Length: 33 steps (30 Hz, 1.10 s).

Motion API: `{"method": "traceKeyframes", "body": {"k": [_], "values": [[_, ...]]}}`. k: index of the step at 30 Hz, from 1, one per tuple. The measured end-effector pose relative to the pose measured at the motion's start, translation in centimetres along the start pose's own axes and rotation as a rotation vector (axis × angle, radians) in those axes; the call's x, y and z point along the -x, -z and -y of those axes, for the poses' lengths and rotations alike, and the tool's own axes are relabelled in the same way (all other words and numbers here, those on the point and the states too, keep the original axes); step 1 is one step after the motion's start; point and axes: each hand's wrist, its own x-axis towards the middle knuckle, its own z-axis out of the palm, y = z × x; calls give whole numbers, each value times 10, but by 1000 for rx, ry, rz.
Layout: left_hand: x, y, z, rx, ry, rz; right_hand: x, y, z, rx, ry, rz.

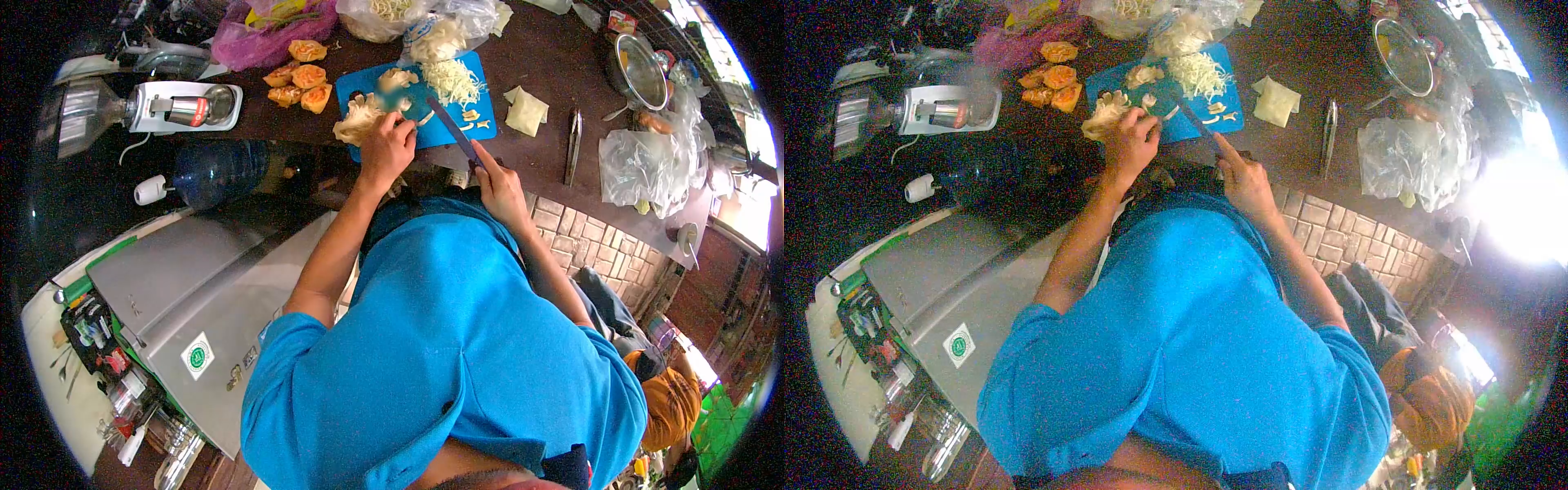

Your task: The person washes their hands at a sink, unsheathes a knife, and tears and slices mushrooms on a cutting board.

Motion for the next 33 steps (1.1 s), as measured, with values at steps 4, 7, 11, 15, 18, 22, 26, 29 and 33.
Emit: {"method": "traceKeyframes", "body": {"k": [4,7,11,15,18,22,26,29,33], "values": [[-1,0,-1,41,-92,-68,2,1,-1,-67,-19,-18],[-2,0,-2,-49,-106,35,-1,5,0,-38,-44,-27],[-5,3,-6,-131,-141,53,-2,6,1,-63,-26,-39],[-6,4,-7,-143,-174,128,-3,6,2,-52,-48,-19],[-7,4,-8,-134,-189,110,-2,5,3,-57,-49,-25],[-10,-7,-2,-25,-157,22,-2,7,2,-61,-48,-38],[-11,-8,-4,22,-42,7,-3,14,12,-79,-135,-29],[-12,-20,2,130,7,7,-4,17,13,-88,-190,0],[-28,5,-12,485,172,-14,-1,15,8,-117,-137,-43]]}}
